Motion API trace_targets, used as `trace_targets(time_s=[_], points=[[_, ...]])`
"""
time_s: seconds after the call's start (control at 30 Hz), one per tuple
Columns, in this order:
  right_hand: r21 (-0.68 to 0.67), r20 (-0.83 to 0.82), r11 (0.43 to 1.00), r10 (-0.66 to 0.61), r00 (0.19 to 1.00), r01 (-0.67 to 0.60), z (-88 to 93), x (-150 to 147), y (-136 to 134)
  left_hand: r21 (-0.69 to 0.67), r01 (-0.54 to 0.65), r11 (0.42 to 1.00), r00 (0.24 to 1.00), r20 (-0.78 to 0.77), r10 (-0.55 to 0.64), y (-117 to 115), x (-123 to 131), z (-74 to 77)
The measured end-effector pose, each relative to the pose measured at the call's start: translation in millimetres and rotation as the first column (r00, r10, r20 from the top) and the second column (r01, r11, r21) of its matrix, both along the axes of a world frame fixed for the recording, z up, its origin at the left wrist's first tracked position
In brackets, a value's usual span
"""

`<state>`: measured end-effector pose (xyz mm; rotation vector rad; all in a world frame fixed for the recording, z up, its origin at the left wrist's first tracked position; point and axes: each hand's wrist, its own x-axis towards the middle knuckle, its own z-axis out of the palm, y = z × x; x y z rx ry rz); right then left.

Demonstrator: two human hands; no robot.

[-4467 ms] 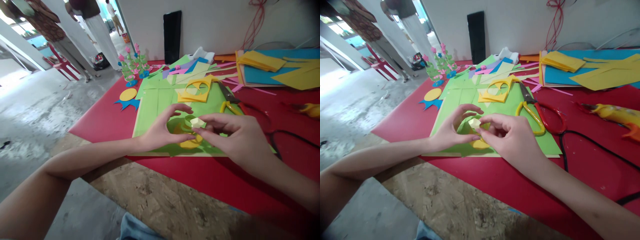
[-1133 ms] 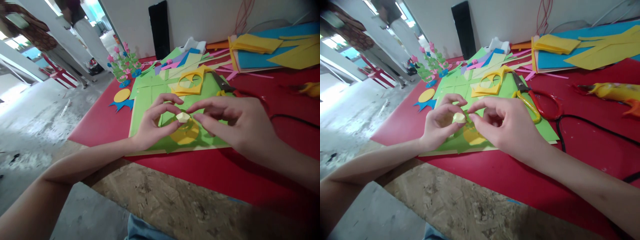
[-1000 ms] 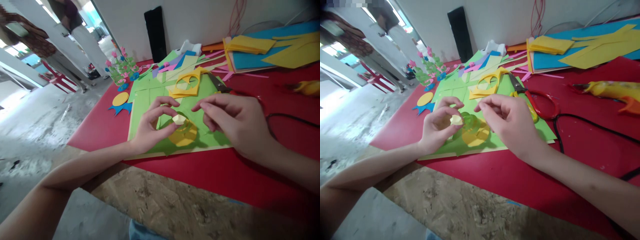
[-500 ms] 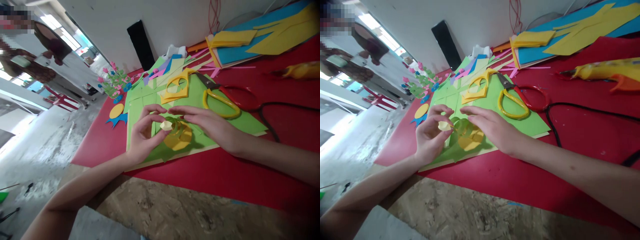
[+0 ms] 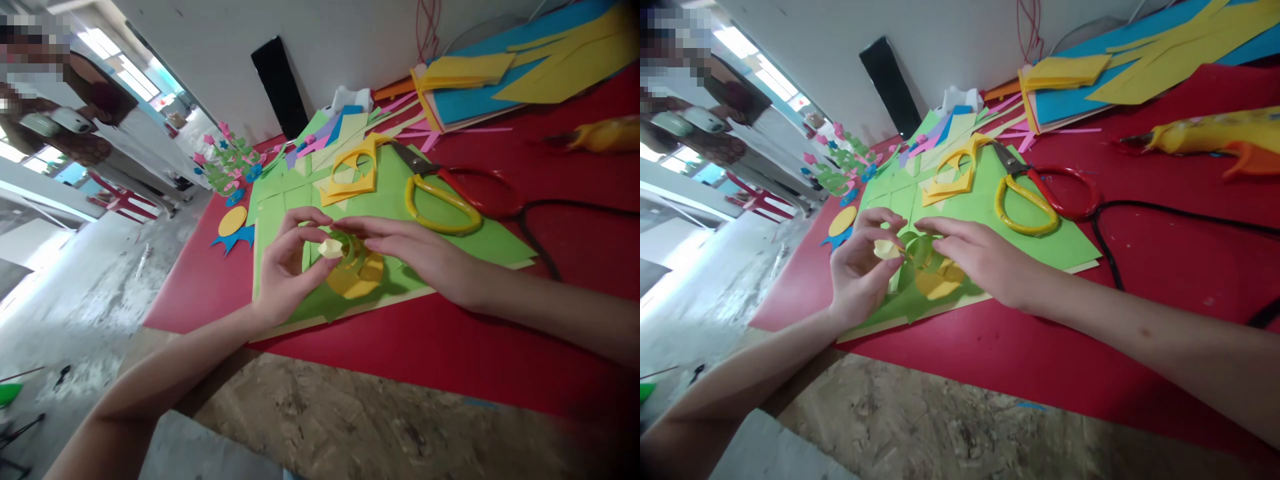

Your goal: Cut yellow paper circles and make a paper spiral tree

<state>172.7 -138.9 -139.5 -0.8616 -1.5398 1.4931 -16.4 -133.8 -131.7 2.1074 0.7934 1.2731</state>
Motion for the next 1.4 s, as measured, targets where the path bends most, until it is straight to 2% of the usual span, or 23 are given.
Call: trace_targets(time_s=[0.23, 0.97, 1.4], points=[[0.027, 0.058, 1.000, 0.010, 0.998, -0.012, 0.8, 2.9, -2.8, -0.002, 0.005, 1.000, 1.000, -0.003, -0.006, 0.1, 0.1, 0.5], [0.054, 0.081, 0.998, -0.032, 0.996, 0.028, 2.2, 0.5, -4.1, 0.043, 0.004, 0.999, 1.000, -0.027, -0.002, 1.0, 0.5, 0.8], [0.050, 0.084, 0.998, -0.034, 0.996, 0.030, 3.1, 0.7, -5.1, 0.006, 0.020, 1.000, 1.000, -0.011, -0.020, 0.0, 0.1, 0.2]])
